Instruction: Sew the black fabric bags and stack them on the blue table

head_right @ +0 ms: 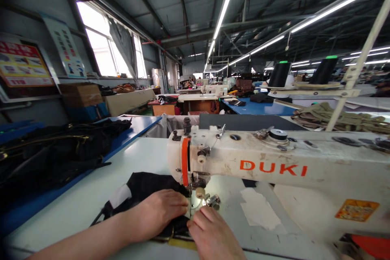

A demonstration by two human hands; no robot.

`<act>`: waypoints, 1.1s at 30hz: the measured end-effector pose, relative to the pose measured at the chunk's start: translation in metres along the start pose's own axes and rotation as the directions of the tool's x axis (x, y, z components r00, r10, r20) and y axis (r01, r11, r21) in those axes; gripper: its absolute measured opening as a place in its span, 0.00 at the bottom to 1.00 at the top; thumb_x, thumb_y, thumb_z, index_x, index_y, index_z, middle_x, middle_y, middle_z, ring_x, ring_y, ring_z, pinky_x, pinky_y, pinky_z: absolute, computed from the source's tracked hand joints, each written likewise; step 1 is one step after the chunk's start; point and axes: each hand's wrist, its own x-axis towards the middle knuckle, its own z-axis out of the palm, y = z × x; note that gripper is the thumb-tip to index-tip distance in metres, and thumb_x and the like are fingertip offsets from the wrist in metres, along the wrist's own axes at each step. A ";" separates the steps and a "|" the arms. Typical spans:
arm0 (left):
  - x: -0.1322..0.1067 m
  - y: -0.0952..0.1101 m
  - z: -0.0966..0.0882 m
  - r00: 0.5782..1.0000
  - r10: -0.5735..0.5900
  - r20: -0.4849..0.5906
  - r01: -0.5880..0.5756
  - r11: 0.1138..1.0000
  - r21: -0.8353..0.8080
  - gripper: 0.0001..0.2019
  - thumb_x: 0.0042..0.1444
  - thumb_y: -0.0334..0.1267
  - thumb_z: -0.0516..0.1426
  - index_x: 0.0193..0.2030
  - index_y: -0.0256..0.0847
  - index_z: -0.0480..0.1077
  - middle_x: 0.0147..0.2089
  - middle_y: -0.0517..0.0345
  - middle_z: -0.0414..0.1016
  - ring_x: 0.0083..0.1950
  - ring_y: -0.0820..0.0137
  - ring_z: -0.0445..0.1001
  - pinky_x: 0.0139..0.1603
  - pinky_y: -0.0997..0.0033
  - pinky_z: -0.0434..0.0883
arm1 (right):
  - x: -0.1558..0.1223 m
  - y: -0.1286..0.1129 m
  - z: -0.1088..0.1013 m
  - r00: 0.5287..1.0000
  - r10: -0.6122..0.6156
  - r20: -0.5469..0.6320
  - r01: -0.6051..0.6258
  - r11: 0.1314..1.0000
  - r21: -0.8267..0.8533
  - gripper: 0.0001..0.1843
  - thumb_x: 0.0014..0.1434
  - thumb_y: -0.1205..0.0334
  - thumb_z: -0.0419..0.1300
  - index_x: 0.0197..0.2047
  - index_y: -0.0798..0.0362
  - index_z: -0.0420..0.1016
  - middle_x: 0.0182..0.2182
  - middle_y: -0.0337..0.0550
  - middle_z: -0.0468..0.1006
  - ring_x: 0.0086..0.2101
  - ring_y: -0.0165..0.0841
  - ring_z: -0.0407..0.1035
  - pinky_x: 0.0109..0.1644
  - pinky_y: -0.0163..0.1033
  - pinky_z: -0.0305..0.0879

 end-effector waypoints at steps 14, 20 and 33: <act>-0.003 0.000 0.001 1.000 0.005 -0.018 -0.004 0.999 0.037 0.10 0.66 0.33 0.48 0.48 0.39 0.69 0.45 0.52 0.75 0.49 0.66 0.73 0.51 0.67 0.69 | 0.003 0.003 -0.010 0.994 0.102 0.045 -0.106 0.990 0.090 0.13 0.56 0.76 0.52 0.37 0.51 0.73 0.33 0.41 0.72 0.37 0.36 0.64 0.41 0.38 0.63; -0.003 -0.001 0.003 0.999 -0.001 -0.039 0.002 1.000 0.020 0.11 0.66 0.33 0.47 0.48 0.39 0.69 0.45 0.51 0.75 0.49 0.66 0.73 0.52 0.66 0.69 | 0.019 -0.007 -0.014 0.965 0.253 0.067 -0.254 0.967 0.000 0.15 0.59 0.74 0.50 0.45 0.52 0.72 0.39 0.45 0.72 0.40 0.39 0.65 0.42 0.43 0.63; -0.004 -0.008 0.001 0.999 -0.041 0.032 0.044 0.995 -0.086 0.11 0.66 0.31 0.48 0.49 0.39 0.69 0.49 0.52 0.74 0.51 0.67 0.73 0.55 0.67 0.67 | 0.026 -0.010 -0.009 0.948 0.294 0.124 -0.286 0.955 -0.079 0.14 0.58 0.77 0.53 0.42 0.55 0.73 0.37 0.47 0.72 0.38 0.40 0.65 0.42 0.44 0.62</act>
